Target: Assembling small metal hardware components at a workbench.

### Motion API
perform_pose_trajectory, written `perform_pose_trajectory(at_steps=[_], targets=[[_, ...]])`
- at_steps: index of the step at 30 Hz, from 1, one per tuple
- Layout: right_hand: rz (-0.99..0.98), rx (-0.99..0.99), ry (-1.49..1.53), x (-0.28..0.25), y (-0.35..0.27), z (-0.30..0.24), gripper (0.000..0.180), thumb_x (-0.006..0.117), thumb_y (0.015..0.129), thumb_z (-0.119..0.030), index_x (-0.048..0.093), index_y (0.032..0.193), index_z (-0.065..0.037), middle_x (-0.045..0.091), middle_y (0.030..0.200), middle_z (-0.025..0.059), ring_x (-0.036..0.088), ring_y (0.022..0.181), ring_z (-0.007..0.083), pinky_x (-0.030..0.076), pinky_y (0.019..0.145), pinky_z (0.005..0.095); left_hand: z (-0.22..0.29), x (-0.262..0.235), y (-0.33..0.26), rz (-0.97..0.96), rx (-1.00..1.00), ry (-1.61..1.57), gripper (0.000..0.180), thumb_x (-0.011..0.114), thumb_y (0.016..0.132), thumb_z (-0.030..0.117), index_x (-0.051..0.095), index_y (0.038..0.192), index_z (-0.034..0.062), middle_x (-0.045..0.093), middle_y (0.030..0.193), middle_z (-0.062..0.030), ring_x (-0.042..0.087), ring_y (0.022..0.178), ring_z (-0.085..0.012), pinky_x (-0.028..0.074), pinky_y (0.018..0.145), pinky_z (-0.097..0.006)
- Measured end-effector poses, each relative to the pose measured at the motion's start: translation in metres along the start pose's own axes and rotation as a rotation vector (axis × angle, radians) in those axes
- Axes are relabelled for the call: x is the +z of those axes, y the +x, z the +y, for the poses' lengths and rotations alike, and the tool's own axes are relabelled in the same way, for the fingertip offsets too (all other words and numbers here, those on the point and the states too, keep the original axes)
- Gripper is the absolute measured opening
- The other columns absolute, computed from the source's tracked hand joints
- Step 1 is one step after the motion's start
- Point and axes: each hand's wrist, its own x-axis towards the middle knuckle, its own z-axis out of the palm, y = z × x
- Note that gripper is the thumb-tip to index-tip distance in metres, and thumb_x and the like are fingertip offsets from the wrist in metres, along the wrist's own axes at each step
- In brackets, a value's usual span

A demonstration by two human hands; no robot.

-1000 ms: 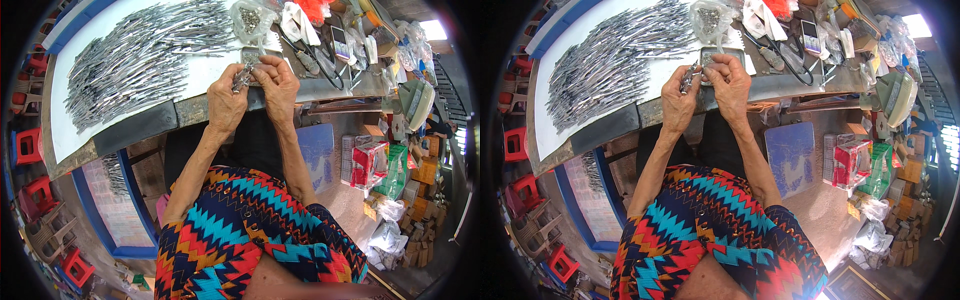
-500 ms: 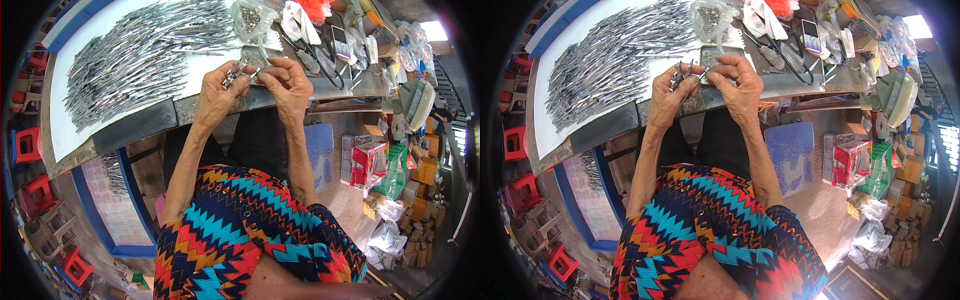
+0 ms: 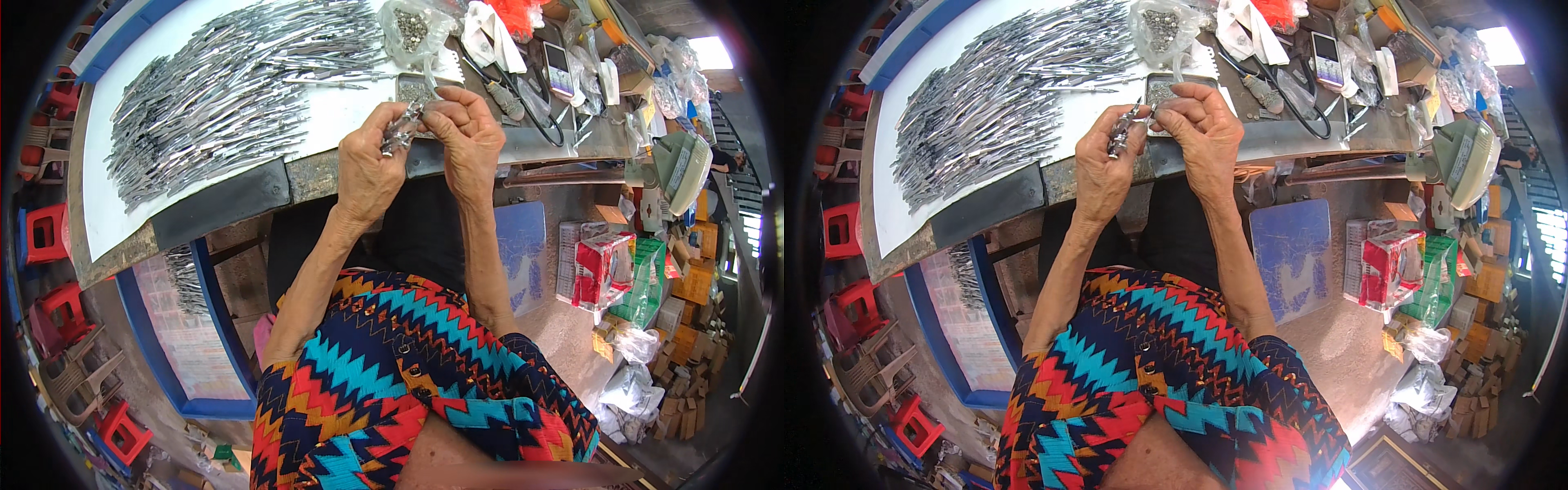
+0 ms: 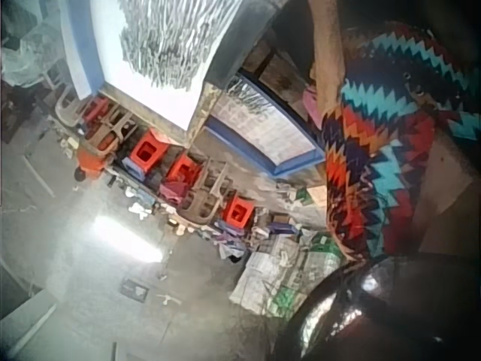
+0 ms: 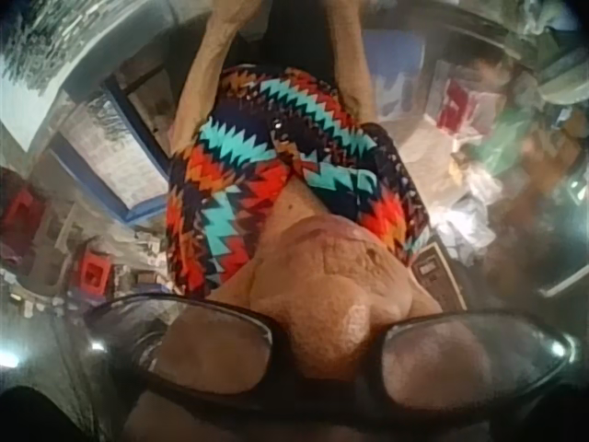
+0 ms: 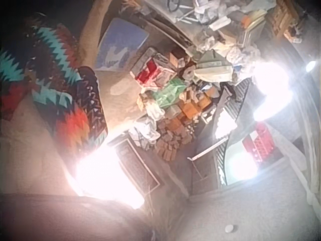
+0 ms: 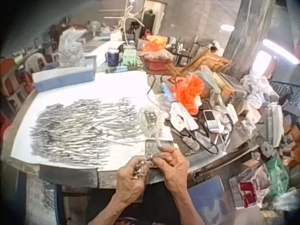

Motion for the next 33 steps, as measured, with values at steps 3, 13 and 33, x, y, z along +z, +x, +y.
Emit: perform_pose_trajectory(at_steps=[3, 13, 33], targets=[[0.015, -0.02, -0.034, 0.004, -0.001, 0.003, 0.027, 0.061, 0.077, 0.003, 0.05, 0.101, 0.007, 0.061, 0.079, 0.0092, 0.058, 0.069, 0.0113, 0.05, 0.063, 0.0211, -0.005, 0.004, -0.003, 0.041, 0.034, 0.076, 0.021, 0.053, 0.077, -0.001, 0.057, 0.098, 0.0033, 0.059, 0.07, -0.0047, 0.055, 0.061, -0.0119, 0.042, 0.054, -0.024], [0.105, -0.129, -0.417, 0.017, -0.008, 0.007, 0.016, 0.053, 0.085, -0.005, 0.052, 0.1, 0.003, 0.059, 0.073, 0.0039, 0.053, 0.06, 0.0056, 0.044, 0.055, 0.0187, -0.007, 0.01, -0.004, 0.082, -0.005, 0.042, 0.014, 0.054, 0.084, 0.005, 0.058, 0.098, 0.0018, 0.055, 0.066, 0.0001, 0.049, 0.06, -0.0054, 0.041, 0.053, -0.02], [0.061, -0.008, -0.098, 0.009, 0.003, 0.018, 0.026, 0.05, 0.089, -0.015, 0.049, 0.103, 0.007, 0.057, 0.069, 0.0047, 0.047, 0.057, 0.0062, 0.039, 0.051, 0.0197, -0.005, -0.001, -0.002, -0.003, -0.202, -0.374, 0.018, 0.055, 0.085, 0.011, 0.057, 0.097, -0.002, 0.05, 0.065, 0.0016, 0.043, 0.057, -0.003, 0.031, 0.048, -0.016]])
